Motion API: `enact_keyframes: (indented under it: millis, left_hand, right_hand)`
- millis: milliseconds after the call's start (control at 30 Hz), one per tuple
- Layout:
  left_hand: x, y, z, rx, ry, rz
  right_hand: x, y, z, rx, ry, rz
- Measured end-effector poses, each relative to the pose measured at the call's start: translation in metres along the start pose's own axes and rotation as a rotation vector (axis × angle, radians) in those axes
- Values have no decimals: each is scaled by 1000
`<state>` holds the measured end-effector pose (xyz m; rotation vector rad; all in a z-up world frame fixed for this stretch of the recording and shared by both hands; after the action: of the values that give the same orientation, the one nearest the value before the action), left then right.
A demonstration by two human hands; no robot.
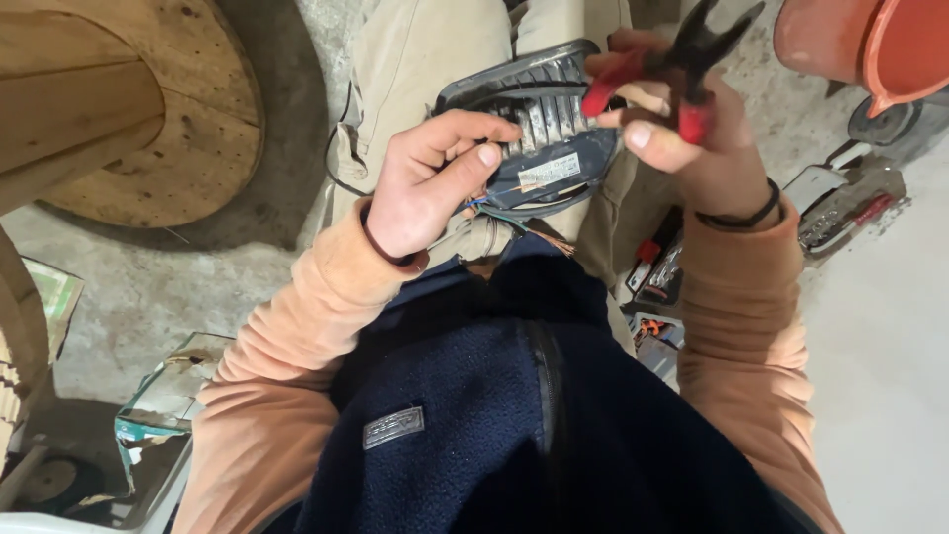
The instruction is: The person sits on the workshop floor with an electric motor fan housing in their lap and strips the insulation from its copper wires using pliers. They twist the exposed wire strands together by hand and with pliers, working on the wires one at a time.
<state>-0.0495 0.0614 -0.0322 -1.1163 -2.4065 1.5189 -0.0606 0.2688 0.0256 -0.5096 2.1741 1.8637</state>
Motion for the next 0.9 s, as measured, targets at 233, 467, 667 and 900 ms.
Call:
enact_keyframes:
  millis: [233, 467, 667, 900]
  left_hand:
    - [0, -11, 1, 59, -4, -96]
    - [-1, -18, 2, 138, -38, -131]
    - [8, -18, -4, 119, 52, -138]
    - [10, -14, -6, 70, 102, -117]
  right_hand:
    - [-32, -30, 39, 187, 70, 52]
    - [-36, -5, 22, 177, -27, 97]
    - [-50, -10, 13, 107, -4, 132]
    - [-80, -46, 35, 83, -213, 40]
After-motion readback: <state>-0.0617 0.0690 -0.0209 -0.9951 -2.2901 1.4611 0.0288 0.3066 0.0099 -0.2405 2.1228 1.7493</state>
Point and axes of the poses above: each hand's wrist, its own x-axis towards the middle knuckle, its own z-axis out of the back of the hand, y = z × x, the point moved 10 cm from there along x, towards the middle knuckle, and after that the axes turned 8 degrees about x, right-handed, at the moved point
